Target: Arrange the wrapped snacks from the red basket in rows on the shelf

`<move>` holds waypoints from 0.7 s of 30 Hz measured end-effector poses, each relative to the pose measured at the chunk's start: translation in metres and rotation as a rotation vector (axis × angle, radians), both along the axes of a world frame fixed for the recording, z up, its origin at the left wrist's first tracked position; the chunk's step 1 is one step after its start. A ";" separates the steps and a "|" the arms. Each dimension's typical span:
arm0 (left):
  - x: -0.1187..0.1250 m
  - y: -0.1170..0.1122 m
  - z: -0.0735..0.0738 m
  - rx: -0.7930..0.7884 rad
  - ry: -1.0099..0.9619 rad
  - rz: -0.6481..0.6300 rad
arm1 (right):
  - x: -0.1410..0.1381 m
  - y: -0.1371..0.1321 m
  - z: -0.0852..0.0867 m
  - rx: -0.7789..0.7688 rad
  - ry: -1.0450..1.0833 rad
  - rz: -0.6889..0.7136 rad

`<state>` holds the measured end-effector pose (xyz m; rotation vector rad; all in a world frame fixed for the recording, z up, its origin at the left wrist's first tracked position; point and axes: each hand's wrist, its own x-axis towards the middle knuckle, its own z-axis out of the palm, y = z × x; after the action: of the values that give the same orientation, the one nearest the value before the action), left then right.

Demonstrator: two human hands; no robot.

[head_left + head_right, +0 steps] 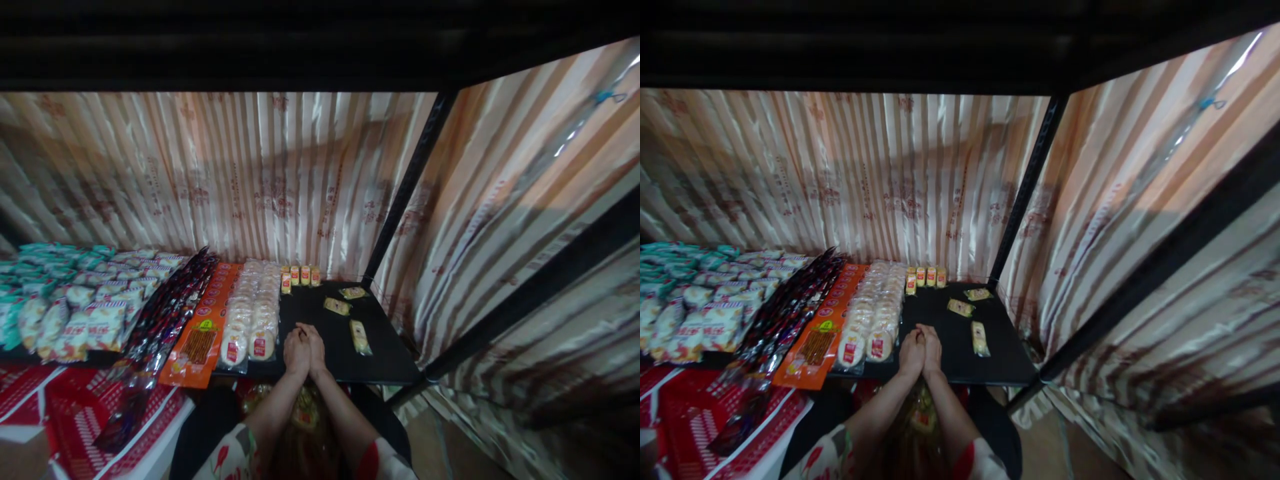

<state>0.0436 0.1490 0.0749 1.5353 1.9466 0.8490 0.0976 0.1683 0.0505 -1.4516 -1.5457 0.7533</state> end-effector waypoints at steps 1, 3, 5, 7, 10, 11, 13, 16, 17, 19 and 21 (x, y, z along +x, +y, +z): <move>-0.001 -0.007 0.000 0.000 0.001 0.047 | 0.000 -0.007 0.000 -0.003 0.004 -0.001; -0.001 -0.020 0.001 0.011 0.000 0.106 | 0.000 -0.020 0.001 0.008 0.008 0.001; -0.002 -0.034 0.002 0.026 -0.001 0.104 | -0.001 -0.034 0.000 0.031 0.018 -0.001; -0.004 -0.048 0.003 0.041 -0.003 0.085 | -0.001 -0.048 0.000 0.057 0.041 -0.007; -0.008 -0.070 0.005 0.071 -0.009 0.039 | 0.000 -0.067 -0.004 0.084 0.071 -0.009; -0.010 -0.077 0.005 0.083 -0.017 0.016 | 0.000 -0.073 -0.006 0.091 0.074 -0.003; -0.013 -0.091 0.005 0.116 -0.043 -0.040 | 0.002 -0.086 -0.011 0.111 0.070 0.003; -0.017 -0.110 -0.002 0.145 -0.066 -0.110 | 0.004 -0.105 -0.022 0.148 0.057 -0.022; -0.018 -0.116 -0.006 0.141 -0.057 -0.126 | 0.004 -0.112 -0.027 0.154 0.048 -0.030; -0.020 -0.125 -0.016 0.105 -0.023 -0.147 | 0.003 -0.123 -0.039 0.145 0.017 -0.029; -0.024 -0.132 -0.026 0.028 0.019 -0.160 | 0.001 -0.132 -0.053 0.102 -0.033 -0.002</move>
<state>0.0195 0.0169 0.0490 1.6951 1.8039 0.7991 0.0984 0.0366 -0.0023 -1.3959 -1.5843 0.6429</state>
